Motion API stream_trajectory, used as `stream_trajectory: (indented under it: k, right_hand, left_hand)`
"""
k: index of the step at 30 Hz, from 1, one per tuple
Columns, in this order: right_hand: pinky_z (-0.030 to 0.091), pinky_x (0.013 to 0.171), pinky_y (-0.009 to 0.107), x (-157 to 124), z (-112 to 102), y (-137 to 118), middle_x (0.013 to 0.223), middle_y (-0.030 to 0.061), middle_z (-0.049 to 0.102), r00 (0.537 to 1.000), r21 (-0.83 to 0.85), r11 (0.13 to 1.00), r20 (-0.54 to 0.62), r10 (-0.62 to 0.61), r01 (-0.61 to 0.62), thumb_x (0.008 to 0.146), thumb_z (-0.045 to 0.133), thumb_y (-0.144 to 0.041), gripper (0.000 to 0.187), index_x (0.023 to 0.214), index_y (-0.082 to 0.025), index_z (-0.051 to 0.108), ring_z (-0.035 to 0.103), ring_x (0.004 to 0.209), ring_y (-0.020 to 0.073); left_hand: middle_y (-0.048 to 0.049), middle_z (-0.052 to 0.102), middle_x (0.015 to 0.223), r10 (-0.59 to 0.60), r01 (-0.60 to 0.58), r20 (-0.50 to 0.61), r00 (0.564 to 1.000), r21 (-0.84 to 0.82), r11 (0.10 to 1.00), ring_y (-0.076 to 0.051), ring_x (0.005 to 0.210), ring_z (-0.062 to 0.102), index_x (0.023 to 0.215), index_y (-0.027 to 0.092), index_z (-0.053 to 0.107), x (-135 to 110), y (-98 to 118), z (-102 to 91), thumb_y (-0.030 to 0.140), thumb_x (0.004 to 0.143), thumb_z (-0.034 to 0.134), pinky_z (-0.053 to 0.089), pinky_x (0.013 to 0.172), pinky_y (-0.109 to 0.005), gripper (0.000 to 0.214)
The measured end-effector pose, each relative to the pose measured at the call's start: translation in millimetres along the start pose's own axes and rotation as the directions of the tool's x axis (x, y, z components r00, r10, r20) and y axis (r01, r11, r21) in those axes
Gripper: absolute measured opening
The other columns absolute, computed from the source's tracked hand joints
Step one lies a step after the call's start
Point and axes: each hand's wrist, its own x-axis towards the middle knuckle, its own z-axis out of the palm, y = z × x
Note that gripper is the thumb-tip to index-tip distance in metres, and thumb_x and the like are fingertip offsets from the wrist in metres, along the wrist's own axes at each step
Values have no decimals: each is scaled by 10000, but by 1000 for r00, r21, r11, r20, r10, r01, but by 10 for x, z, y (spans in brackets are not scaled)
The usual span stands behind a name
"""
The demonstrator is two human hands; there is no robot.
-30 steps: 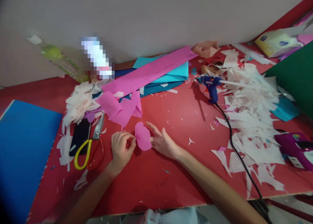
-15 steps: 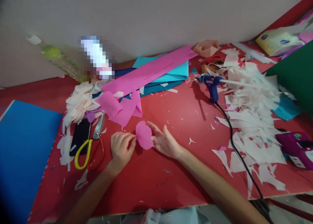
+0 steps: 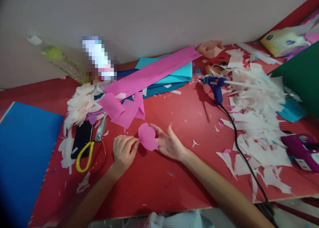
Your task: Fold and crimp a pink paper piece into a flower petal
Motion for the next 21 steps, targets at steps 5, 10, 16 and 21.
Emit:
stream_trajectory:
  k: [5,10,16,21]
  right_hand:
    - [296,1056,434,-5,-9,8,1381,86,468,1000,29,1000,18,7,-7,794,250,-790,805,1418,-285,292,444,1269,241]
    - [303,1051,442,2,-20,6,1420,72,425,999,1,999,-36,34,-34,771,236,-815,814,1391,-298,335,432,1280,247]
    - [274,1068,458,2,-16,-4,1404,89,444,999,34,999,10,33,-34,770,243,-815,825,1403,-290,309,487,1230,243]
    - [276,1059,465,5,-2,-8,1341,96,506,999,26,999,16,45,-45,768,222,-819,846,1412,-274,287,526,1186,235]
  left_hand:
    - [-34,648,751,17,-17,-4,1000,22,1000,-171,725,577,843,182,583,20,7,-11,131,831,586,445,757,-340,53]
    - [-39,644,755,10,-11,21,1000,21,1000,-173,723,574,847,183,565,19,7,-4,126,841,550,449,741,-337,60]
    - [-48,638,751,-9,9,59,998,1,1000,-175,704,560,835,175,537,6,2,16,113,841,531,439,671,-310,63]
    - [-46,637,754,-37,37,78,996,-5,999,-168,696,564,834,183,544,-4,-6,24,142,862,503,444,657,-298,64]
